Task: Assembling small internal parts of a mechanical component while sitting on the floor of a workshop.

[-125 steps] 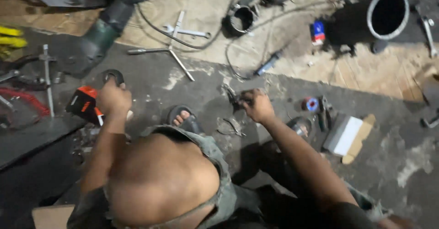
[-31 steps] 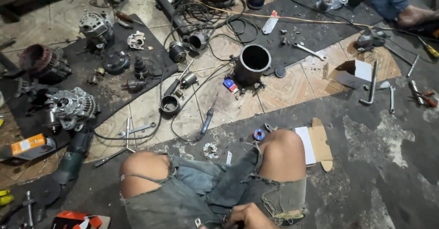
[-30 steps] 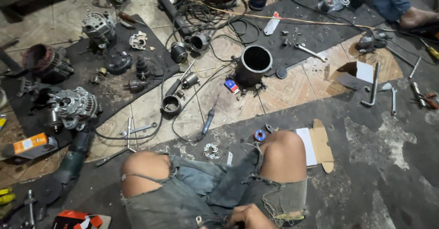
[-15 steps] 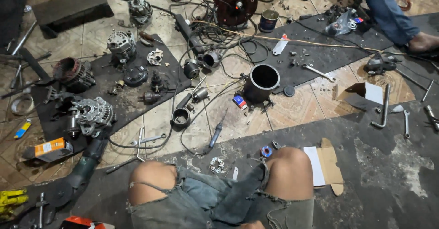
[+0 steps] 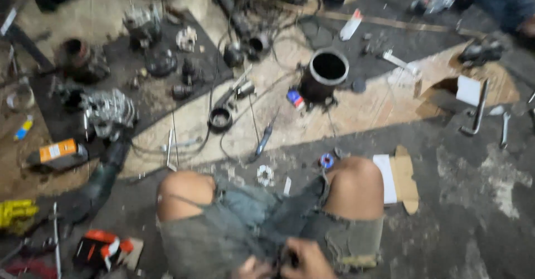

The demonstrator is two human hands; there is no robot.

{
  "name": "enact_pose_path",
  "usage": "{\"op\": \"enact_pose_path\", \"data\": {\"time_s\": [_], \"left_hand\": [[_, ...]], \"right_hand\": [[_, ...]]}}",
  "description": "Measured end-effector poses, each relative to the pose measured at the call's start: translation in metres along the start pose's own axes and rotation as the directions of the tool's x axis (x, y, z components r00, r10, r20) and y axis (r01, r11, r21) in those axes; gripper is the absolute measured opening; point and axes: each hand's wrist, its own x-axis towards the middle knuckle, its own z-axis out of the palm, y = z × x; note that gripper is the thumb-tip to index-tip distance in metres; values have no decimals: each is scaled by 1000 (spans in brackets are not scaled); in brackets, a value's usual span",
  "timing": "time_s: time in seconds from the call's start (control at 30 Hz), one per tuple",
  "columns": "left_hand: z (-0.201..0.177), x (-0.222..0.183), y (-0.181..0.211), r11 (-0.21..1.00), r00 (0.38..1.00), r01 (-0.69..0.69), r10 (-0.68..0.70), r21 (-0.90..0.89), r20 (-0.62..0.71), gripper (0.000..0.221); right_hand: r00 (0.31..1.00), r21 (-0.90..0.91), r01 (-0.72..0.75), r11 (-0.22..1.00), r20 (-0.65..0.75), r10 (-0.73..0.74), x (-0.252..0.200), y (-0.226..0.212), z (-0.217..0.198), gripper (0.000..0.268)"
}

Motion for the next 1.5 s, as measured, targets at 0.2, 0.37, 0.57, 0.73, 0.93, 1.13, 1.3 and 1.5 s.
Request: {"op": "enact_pose_path", "data": {"time_s": [0.2,0.37,0.57,0.73,0.93,1.13,1.3,1.5], "left_hand": [[-201,112,288,983,991,60,-80,-174,-112,23],[-210,128,314,855,980,-3,-101,-518,-172,23],[-212,131,324,895,992,-73,19,-441,-125,26],[-231,129,335,979,967,-122,79,-166,-244,33],[-249,135,348,917,899,-252,340,309,-277,28],[-247,136,347,852,928,-223,335,474,-164,26],[-237,134,339,727,958,-183,284,662,-48,10],[-225,134,325,572,942,-230,333,787,33,7]], "right_hand": [[932,-58,95,994,-345,-110,-2,-129,-47,17],[989,560,138,817,-125,-82,1,-156,-52,85],[981,790,188,584,-119,-155,1,-137,-36,82],[979,704,205,680,-146,-145,-1,-138,-39,83],[968,456,223,861,-209,-140,-2,-151,-39,82],[912,-15,298,955,-290,-289,-5,-174,-44,80],[915,-171,295,940,-233,-329,-5,-170,-47,77],[930,-209,267,941,-200,-309,-4,-163,-49,76]]}}
